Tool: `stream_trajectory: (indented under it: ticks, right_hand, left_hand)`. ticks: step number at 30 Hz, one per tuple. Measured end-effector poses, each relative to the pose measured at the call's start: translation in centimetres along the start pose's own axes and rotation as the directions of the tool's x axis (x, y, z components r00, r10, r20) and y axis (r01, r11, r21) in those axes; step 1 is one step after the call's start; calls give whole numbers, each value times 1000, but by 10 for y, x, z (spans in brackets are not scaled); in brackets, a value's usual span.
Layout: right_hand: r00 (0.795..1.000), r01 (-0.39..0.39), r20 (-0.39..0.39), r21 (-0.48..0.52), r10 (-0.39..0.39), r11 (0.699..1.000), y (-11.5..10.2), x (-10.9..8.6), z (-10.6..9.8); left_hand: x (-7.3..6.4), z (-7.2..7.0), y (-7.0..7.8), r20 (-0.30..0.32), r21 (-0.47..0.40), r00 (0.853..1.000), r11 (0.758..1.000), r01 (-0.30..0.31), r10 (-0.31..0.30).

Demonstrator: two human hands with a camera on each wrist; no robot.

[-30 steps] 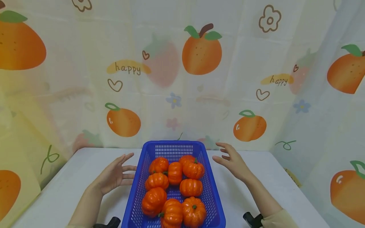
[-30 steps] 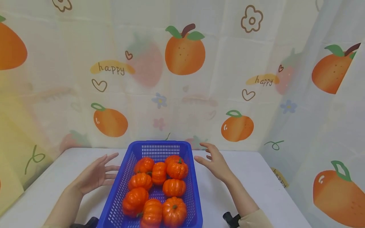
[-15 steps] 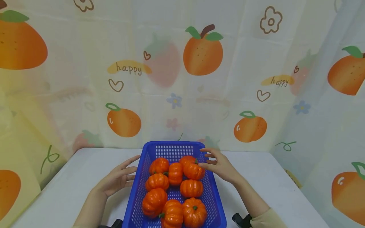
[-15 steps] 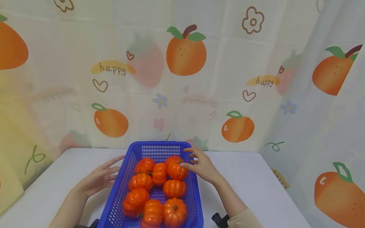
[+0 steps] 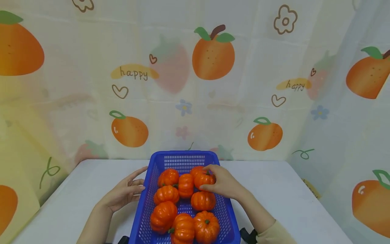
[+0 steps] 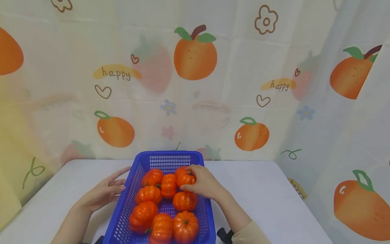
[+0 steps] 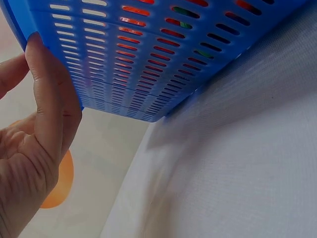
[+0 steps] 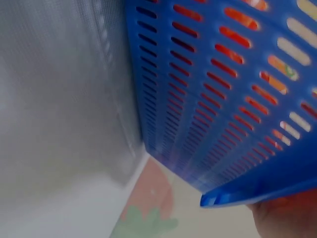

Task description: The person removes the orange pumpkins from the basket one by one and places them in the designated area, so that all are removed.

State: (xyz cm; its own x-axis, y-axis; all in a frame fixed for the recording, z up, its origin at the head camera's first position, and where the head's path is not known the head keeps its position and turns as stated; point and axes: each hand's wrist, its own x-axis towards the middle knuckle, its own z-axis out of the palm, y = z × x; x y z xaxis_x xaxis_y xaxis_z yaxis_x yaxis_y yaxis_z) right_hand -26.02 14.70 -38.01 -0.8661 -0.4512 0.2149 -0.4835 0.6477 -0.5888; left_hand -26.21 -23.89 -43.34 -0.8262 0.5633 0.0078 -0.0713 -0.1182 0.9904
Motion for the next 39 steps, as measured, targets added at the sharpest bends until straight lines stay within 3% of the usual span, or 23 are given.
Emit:
stream_trajectory:
  ticks: [8, 20, 30, 36, 39]
  right_hand:
    - [998, 29, -48, -263, -43, 964, -6, 0, 13]
    - [995, 79, -25, -368, -95, 926, -12, 0, 14]
    - [994, 71, -53, -299, -91, 952, -14, 0, 13]
    - [989, 48, -132, -116, -63, 992, -12, 2, 10]
    - [984, 42, -175, -33, -47, 999, -10, 2, 10]
  left_hand:
    - [-2, -1, 0, -10, 21, 1000, 1000, 11, -11]
    - [-3, -1, 2, -7, 44, 1000, 999, 5, -5]
    - [-2, 1, 2, -14, 42, 1000, 999, 6, -5]
    - [-3, 1, 1, -20, 46, 1000, 999, 9, -8]
    - [-4, 0, 1, -16, 44, 1000, 999, 7, -6]
